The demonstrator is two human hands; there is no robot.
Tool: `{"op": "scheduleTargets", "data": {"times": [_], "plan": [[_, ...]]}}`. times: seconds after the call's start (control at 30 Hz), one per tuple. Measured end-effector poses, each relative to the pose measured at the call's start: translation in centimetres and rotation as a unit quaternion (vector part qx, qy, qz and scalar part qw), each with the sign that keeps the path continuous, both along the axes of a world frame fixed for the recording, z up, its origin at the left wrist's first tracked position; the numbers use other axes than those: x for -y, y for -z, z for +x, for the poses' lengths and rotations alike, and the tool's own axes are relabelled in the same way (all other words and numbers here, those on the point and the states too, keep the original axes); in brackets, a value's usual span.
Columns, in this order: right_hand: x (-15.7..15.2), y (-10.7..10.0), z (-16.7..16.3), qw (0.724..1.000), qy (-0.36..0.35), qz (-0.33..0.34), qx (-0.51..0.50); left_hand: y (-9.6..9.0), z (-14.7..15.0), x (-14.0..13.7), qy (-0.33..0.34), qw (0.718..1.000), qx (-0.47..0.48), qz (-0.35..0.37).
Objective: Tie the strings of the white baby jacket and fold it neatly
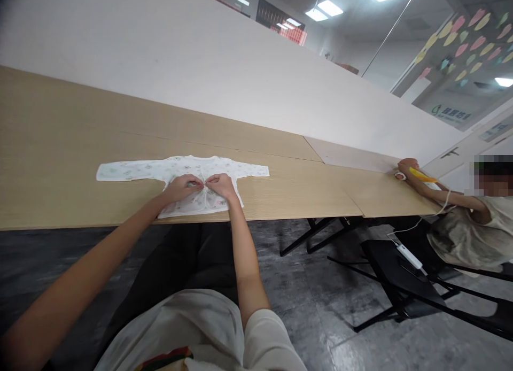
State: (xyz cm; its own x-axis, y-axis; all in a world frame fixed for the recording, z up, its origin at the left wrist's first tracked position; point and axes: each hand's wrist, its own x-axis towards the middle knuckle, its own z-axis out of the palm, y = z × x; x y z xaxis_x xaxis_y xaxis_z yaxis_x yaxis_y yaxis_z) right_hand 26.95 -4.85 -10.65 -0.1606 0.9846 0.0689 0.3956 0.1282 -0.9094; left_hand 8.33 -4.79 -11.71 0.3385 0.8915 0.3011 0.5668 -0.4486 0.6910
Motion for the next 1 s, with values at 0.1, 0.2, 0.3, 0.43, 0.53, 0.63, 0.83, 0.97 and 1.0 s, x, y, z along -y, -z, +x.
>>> {"op": "scheduleTargets", "data": {"times": [0.1, 0.2, 0.3, 0.43, 0.53, 0.63, 0.83, 0.97, 1.0], "plan": [[0.0, 0.1, 0.0, 1.0, -0.002, 0.003, -0.013, 0.0, 0.0, 0.0, -0.004, 1.0, 0.006, -0.005], [0.2, -0.1, 0.0, 1.0, -0.014, -0.002, -0.01, 0.1, -0.1, -0.1, 0.002, 1.0, 0.014, -0.01], [0.5, -0.4, 0.1, 0.999, -0.039, -0.008, -0.016, 0.2, -0.1, -0.2, 0.0, 1.0, 0.01, -0.013], [0.5, -0.4, 0.1, 0.998, -0.058, 0.0, -0.023, 0.2, -0.1, -0.3, -0.004, 1.0, -0.001, -0.01], [0.6, -0.3, 0.1, 0.998, -0.064, 0.007, -0.013, 0.1, -0.1, -0.2, -0.008, 1.0, -0.006, -0.011], [0.8, -0.6, -0.1, 0.998, -0.062, 0.0, 0.006, -0.1, 0.0, 0.0, -0.017, 1.0, -0.011, -0.009], [1.6, -1.4, -0.5, 0.998, -0.045, 0.013, 0.031, 0.1, 0.0, 0.0, -0.012, 0.999, -0.029, 0.027], [1.7, -1.6, -0.6, 0.998, -0.039, 0.007, 0.04, 0.3, 0.0, -0.1, -0.009, 0.999, -0.036, 0.035], [1.7, -1.6, -0.6, 0.998, -0.037, 0.006, 0.041, 0.3, 0.0, -0.1, -0.009, 0.999, -0.034, 0.036]]}}
